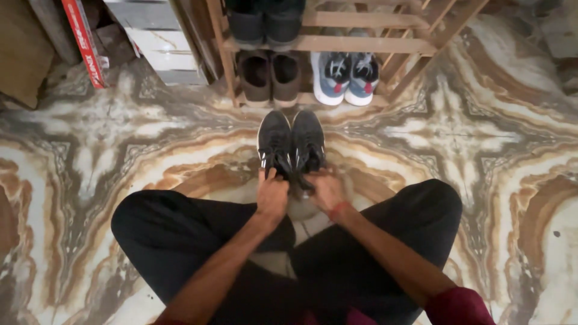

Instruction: The person sits on the floor and repeatedly picks up different pairs of shoes, places them on the floor, then returns them to a wooden shoe rack. The person handles several pairs of shoes and slippers, moving them between the floor and the rack multiple times.

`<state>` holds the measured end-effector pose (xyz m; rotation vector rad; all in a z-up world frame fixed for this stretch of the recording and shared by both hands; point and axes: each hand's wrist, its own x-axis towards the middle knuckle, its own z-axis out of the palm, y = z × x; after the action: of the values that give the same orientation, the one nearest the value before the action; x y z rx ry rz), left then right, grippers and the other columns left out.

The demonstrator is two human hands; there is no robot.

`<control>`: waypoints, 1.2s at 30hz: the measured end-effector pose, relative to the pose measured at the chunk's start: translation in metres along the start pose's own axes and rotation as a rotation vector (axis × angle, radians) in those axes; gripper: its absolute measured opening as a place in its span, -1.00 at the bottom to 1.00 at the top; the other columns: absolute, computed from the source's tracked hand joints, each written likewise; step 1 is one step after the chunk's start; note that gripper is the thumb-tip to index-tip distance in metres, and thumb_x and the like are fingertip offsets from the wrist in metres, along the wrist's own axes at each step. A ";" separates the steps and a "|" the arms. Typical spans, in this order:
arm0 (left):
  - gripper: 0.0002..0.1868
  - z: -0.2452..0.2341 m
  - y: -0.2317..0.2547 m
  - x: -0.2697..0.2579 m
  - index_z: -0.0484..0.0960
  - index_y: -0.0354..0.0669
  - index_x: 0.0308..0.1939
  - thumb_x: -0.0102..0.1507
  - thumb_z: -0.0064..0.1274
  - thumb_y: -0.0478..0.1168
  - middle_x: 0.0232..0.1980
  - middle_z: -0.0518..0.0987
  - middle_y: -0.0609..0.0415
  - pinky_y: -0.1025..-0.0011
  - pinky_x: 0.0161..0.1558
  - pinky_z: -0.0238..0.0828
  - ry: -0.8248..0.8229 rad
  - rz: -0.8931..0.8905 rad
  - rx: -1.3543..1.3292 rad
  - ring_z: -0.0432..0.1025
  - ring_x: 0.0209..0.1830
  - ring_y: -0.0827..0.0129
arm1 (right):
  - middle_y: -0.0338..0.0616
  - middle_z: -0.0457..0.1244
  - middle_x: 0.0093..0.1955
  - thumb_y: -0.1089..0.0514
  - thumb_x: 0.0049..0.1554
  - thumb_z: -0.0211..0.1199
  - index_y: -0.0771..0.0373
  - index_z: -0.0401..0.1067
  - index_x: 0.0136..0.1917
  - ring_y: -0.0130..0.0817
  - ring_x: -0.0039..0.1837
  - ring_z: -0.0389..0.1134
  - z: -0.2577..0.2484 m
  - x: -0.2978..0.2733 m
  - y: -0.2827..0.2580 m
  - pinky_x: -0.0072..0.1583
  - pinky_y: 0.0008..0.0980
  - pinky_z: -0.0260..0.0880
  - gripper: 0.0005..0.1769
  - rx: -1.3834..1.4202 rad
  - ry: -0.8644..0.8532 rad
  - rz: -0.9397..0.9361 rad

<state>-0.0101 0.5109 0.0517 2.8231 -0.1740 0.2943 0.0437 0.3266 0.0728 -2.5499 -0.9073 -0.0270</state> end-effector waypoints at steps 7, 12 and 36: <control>-0.89 0.036 -0.022 0.000 0.70 -0.11 -0.39 0.01 0.14 -0.28 -0.22 0.65 -0.02 0.01 0.07 0.30 -0.044 -0.035 0.012 0.42 0.11 0.06 | 0.08 0.40 0.09 0.15 -0.08 0.33 0.20 0.48 0.28 0.07 0.20 0.36 0.024 -0.001 0.009 0.38 0.09 0.09 -0.40 -0.014 -0.054 -0.048; -0.81 0.082 -0.039 -0.003 0.67 -0.07 -0.26 0.08 0.10 -0.37 -0.21 0.66 -0.09 0.04 -0.14 0.50 -0.149 -0.079 -0.039 0.56 -0.13 -0.02 | 0.10 0.40 0.07 0.07 -0.12 0.42 0.30 0.45 0.23 0.06 0.18 0.38 0.022 0.001 0.002 0.55 0.20 -0.15 -0.36 -0.092 -0.064 -0.038; -0.69 -0.037 0.022 -0.002 0.68 -0.22 -0.13 0.06 0.13 -0.24 -0.08 0.57 0.05 0.03 -0.04 0.37 0.325 0.045 -0.068 0.42 0.04 0.12 | -0.27 0.35 0.00 0.22 -0.16 0.38 0.19 0.59 0.14 -0.32 0.08 0.31 -0.043 -0.008 -0.023 0.50 0.12 -0.03 -0.47 -0.265 0.418 -0.252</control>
<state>-0.0218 0.5018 0.0920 2.6602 -0.1722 0.7352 0.0287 0.3207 0.1190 -2.4949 -1.0997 -0.7705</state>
